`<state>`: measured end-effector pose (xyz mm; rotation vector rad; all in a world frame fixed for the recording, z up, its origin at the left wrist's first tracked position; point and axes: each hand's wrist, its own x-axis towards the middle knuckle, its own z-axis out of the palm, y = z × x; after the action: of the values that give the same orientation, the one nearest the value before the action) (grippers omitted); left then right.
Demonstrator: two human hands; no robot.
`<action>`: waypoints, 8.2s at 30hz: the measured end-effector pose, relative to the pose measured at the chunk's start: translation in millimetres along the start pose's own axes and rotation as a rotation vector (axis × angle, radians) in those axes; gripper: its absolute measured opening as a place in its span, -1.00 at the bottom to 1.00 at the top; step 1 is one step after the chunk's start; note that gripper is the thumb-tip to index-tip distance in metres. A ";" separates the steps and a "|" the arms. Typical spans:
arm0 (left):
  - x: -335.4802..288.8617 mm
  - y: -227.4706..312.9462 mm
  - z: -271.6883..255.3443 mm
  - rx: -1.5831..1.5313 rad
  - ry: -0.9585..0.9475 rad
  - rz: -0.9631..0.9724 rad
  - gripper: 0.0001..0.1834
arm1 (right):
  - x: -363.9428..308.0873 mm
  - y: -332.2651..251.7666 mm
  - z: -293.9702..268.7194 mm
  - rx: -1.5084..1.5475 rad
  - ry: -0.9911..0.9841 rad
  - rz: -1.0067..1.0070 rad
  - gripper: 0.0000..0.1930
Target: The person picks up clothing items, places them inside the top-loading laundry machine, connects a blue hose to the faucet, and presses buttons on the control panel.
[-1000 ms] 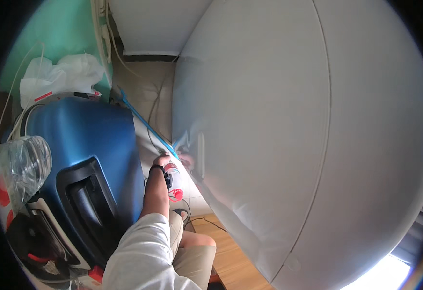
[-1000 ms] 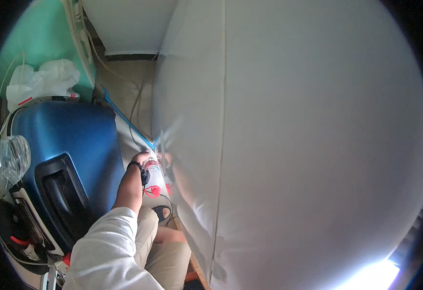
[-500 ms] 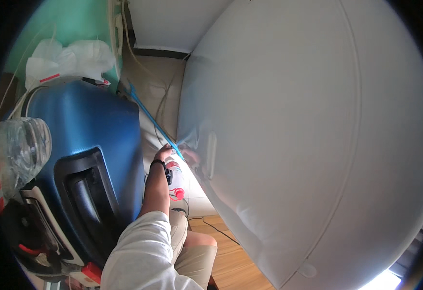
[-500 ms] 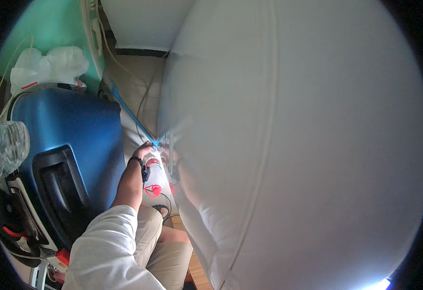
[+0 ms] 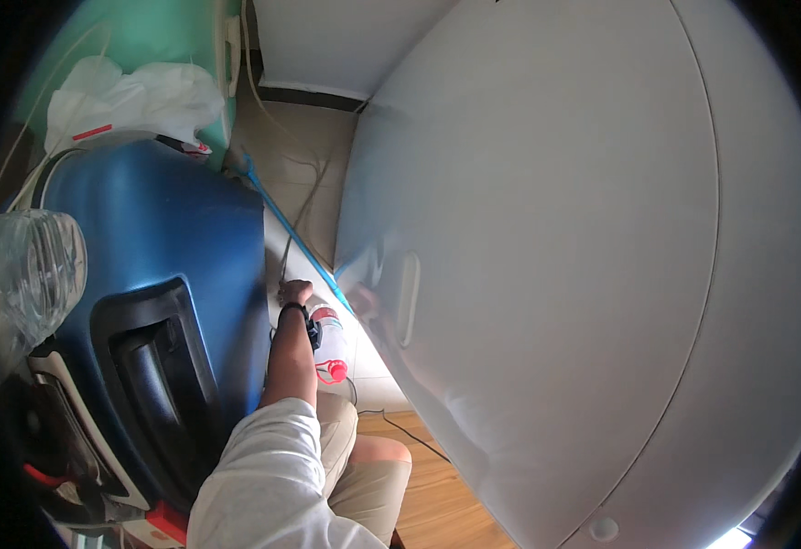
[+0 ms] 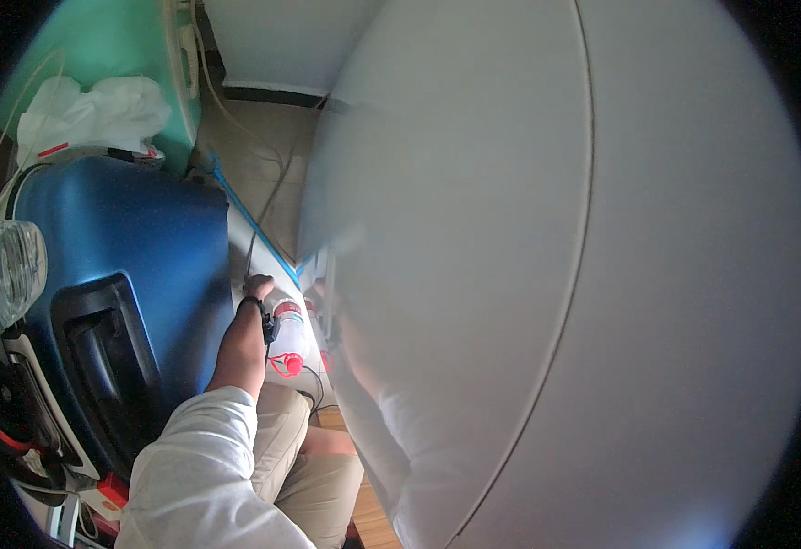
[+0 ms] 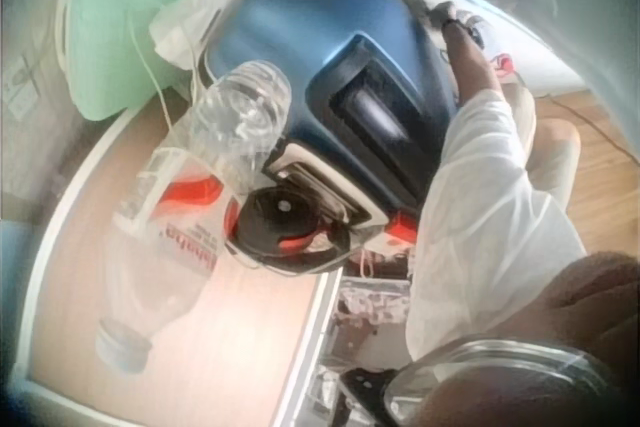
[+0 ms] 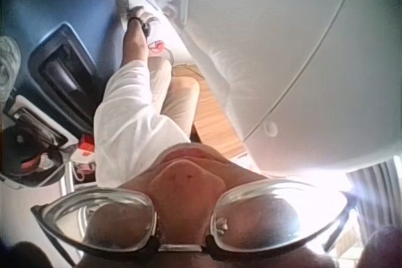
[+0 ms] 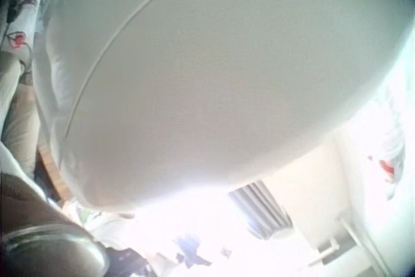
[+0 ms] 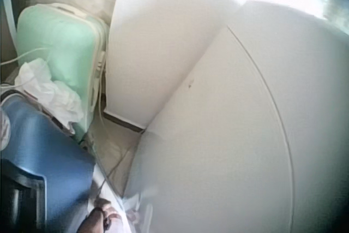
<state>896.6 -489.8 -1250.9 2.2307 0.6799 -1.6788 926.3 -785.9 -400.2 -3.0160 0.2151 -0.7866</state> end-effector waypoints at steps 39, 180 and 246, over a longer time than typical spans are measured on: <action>-662.0 -44.2 -244.0 -1.528 0.128 0.715 -0.70 | 27.4 11.7 -42.1 0.375 -0.011 -0.162 -0.24; -937.3 -36.2 -360.4 -1.260 0.183 1.029 -0.56 | -78.9 68.6 -65.2 0.452 -0.524 0.560 -0.43; -817.7 -294.8 -749.1 -1.661 -0.022 1.540 -0.55 | -60.1 9.9 -19.7 1.041 -0.088 1.441 -0.69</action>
<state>1185.5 -48.9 -231.7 0.7730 0.0185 -0.0294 863.6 -787.0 -412.6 -1.3194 1.2396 -0.3405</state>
